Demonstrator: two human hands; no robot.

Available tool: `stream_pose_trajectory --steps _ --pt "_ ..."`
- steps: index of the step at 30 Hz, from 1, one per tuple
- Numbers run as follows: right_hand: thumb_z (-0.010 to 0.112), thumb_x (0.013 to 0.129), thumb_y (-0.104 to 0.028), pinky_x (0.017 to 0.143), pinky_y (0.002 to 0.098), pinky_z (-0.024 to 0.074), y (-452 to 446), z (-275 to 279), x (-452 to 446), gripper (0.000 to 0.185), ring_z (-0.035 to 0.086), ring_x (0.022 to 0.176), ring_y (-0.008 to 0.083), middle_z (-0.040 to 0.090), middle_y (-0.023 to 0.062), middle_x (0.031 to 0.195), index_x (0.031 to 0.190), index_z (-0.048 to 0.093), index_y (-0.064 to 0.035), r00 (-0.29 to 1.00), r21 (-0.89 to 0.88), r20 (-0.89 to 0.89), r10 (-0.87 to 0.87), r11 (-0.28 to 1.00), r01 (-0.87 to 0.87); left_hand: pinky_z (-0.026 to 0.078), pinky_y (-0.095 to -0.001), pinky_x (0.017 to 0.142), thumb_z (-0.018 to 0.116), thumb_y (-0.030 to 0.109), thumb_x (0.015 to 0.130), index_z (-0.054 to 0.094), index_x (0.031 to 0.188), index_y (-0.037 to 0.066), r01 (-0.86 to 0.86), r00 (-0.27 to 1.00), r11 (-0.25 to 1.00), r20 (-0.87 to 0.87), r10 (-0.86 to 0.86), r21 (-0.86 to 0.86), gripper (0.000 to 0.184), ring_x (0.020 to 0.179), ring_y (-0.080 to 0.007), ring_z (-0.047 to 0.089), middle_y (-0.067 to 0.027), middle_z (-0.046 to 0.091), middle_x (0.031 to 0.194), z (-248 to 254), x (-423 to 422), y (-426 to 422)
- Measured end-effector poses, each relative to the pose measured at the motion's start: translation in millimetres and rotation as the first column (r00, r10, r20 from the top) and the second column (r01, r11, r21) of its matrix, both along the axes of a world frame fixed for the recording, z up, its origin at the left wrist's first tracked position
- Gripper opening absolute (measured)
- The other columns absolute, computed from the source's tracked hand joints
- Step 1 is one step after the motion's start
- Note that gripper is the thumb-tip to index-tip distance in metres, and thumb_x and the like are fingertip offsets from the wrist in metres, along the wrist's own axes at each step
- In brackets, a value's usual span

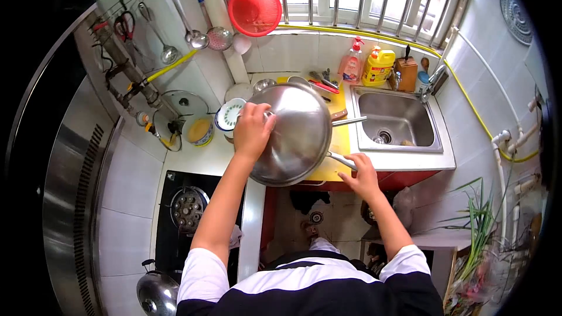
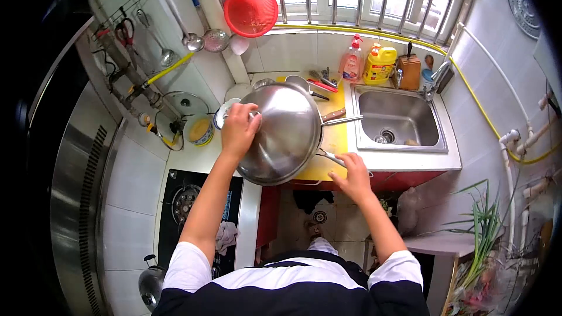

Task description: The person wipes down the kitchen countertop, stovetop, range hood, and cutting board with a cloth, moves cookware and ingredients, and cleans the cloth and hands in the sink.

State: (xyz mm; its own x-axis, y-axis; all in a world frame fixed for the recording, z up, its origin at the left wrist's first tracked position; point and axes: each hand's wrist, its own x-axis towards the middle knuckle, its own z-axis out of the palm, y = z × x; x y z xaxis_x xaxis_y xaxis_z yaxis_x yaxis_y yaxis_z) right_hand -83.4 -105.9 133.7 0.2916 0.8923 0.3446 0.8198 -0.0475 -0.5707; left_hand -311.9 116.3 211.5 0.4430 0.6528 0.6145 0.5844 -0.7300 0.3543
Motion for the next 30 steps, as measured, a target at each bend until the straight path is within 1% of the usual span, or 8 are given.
stream_pose_trajectory --steps 5,8,9,11,14,18,22,30 --pt "0.077 0.068 -0.046 0.092 0.0413 0.0457 52 -57 64 0.068 0.053 0.111 0.0319 0.056 0.0143 0.116 0.121 0.058 -0.0073 0.999 -0.526 0.001 0.034 0.850 -0.028 0.053 -0.0387 0.071 0.071 0.024 0.078 0.062 0.098 0.015 0.002 0.948 0.998 -0.319 0.016 0.057 0.024 0.092 -0.0258 0.059 -0.0051 0.053 0.093 -50 51 37" --pt "0.074 0.074 -0.040 0.081 0.0391 0.0517 81 -86 81 0.060 0.065 0.089 0.0313 0.065 0.0132 0.091 0.120 0.058 -0.0042 0.960 -0.653 -0.250 0.127 0.710 -0.264 0.054 -0.0400 0.069 0.073 0.024 0.074 0.061 0.094 0.014 0.012 0.937 1.000 -0.349 -0.005 0.018 0.026 0.091 -0.0279 0.059 -0.0068 0.053 0.094 -65 61 44" --pt "0.074 0.074 -0.040 0.081 0.0391 0.0517 87 -100 83 0.060 0.065 0.089 0.0313 0.065 0.0132 0.091 0.120 0.058 -0.0042 0.957 -0.652 -0.260 0.129 0.708 -0.272 0.053 -0.0398 0.067 0.074 0.024 0.074 0.061 0.094 0.014 0.025 0.937 1.000 -0.347 -0.022 0.005 0.026 0.089 -0.0271 0.059 -0.0064 0.053 0.092 -69 63 45" --pt "0.071 0.082 -0.030 0.068 0.0321 0.0526 98 -114 80 0.039 0.065 0.075 0.0196 0.062 0.0073 0.076 0.106 0.061 -0.0007 0.679 -0.548 -0.729 -0.082 0.664 -0.508 0.053 -0.0396 0.067 0.074 0.023 0.074 0.061 0.093 0.014 0.019 0.938 1.000 -0.347 -0.017 0.002 0.025 0.088 -0.0269 0.059 -0.0064 0.053 0.092 -74 67 46" --pt "0.065 0.087 -0.022 0.059 0.0270 0.0490 104 -101 80 0.024 0.059 0.067 0.0118 0.058 0.0034 0.074 0.097 0.061 -0.0005 0.584 -0.551 -0.795 -0.162 0.594 -0.586 0.053 -0.0392 0.066 0.074 0.023 0.073 0.061 0.092 0.014 0.002 0.941 1.000 -0.339 -0.007 -0.016 0.025 0.088 -0.0264 0.058 -0.0064 0.052 0.092 -79 71 47" --pt "0.061 0.088 -0.020 0.054 0.0261 0.0439 103 -104 75 0.017 0.050 0.061 0.0102 0.055 0.0010 0.072 0.093 0.061 -0.0046 0.717 -0.591 -0.694 -0.069 0.624 -0.512 0.052 -0.0396 0.068 0.074 0.023 0.073 0.062 0.091 0.014 -0.016 0.942 1.000 -0.335 0.013 -0.007 0.024 0.089 -0.0268 0.058 -0.0068 0.053 0.091 -86 76 50" --pt "0.061 0.084 -0.024 0.056 0.0286 0.0481 102 -109 75 0.023 0.056 0.062 0.0139 0.059 0.0049 0.073 0.094 0.062 -0.0038 0.776 -0.594 -0.631 -0.002 0.644 -0.482 0.052 -0.0390 0.068 0.074 0.022 0.073 0.062 0.092 0.014 -0.026 0.948 0.999 -0.316 0.032 0.023 0.024 0.089 -0.0269 0.058 -0.0068 0.053 0.092 -89 78 53" --pt "0.062 0.085 -0.022 0.057 0.0288 0.0491 108 -109 78 0.022 0.056 0.064 0.0134 0.059 0.0043 0.076 0.098 0.063 -0.0045 0.728 -0.583 -0.685 -0.027 0.618 -0.527 0.051 -0.0392 0.070 0.072 0.025 0.076 0.058 0.105 0.016 -0.091 0.940 0.994 -0.324 0.105 0.058 0.033 0.092 -0.0282 0.057 -0.0054 0.053 0.097 -93 79 51"
